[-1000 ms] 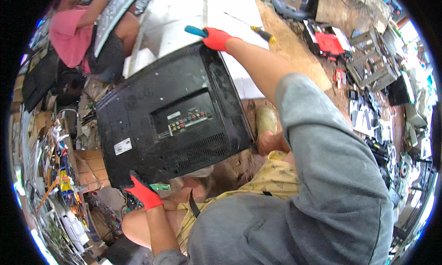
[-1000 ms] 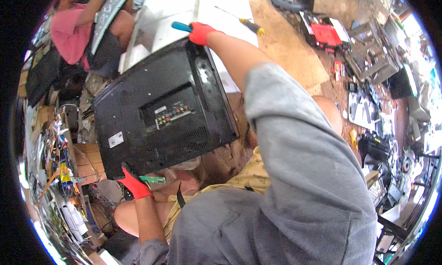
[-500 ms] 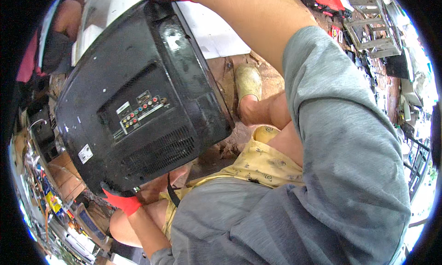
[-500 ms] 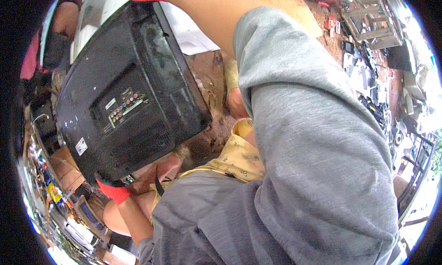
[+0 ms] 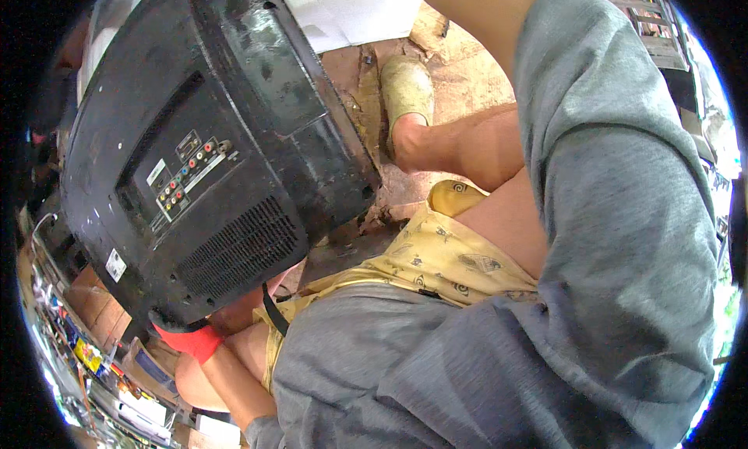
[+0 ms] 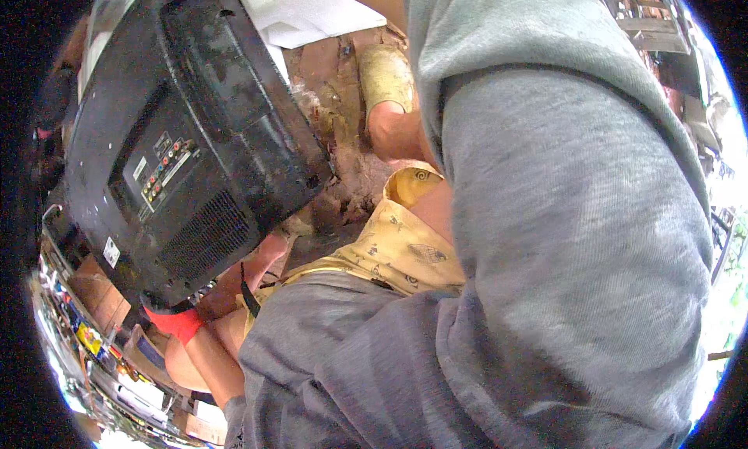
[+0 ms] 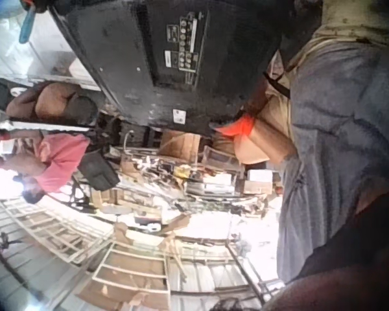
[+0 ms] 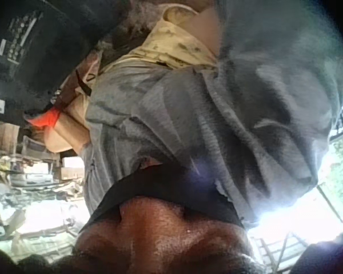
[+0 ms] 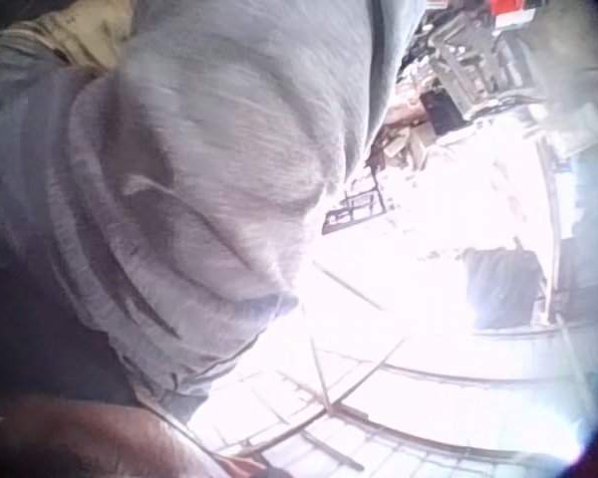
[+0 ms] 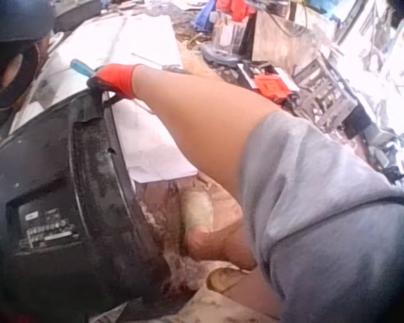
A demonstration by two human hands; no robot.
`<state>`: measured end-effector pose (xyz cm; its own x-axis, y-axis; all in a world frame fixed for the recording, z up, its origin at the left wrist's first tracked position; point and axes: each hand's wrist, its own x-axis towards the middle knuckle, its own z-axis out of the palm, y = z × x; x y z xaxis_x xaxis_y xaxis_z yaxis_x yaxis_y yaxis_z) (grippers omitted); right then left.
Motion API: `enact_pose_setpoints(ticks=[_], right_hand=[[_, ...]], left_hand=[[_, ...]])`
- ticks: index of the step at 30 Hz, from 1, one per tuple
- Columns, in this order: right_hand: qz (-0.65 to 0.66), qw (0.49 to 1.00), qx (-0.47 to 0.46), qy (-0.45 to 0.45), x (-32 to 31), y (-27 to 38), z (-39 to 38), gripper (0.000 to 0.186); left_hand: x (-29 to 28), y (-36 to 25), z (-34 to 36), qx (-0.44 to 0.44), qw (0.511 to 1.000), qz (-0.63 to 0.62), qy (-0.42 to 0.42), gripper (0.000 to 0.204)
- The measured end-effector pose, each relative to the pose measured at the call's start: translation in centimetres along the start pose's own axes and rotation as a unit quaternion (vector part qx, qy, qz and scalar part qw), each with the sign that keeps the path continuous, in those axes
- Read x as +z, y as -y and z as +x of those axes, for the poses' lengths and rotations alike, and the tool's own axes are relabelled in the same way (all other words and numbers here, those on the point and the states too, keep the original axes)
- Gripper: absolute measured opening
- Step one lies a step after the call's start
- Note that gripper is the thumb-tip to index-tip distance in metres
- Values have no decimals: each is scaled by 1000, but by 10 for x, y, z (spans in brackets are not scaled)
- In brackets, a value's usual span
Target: The person removes a small black electronic component from the back of a television, manipulates its wires, and then uses a screwdriver to remove screws from the television casing.
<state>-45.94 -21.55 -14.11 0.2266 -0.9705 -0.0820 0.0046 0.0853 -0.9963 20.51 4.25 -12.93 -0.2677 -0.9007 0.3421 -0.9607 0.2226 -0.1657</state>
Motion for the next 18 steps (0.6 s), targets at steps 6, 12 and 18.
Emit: enact_pose_setpoints(ticks=[6,12,18], right_hand=[[-144,989,-13,-26,3,-15,-22,28],[-482,772,259,324,160,-140,-231,27],[-577,573,299,500,183,-223,-292,27]], left_hand=[[12,-10,8,28,999,-22,-14,74],[16,-1,7,-19,999,-32,4,64],[4,-29,20,-103,975,-187,69,53]])
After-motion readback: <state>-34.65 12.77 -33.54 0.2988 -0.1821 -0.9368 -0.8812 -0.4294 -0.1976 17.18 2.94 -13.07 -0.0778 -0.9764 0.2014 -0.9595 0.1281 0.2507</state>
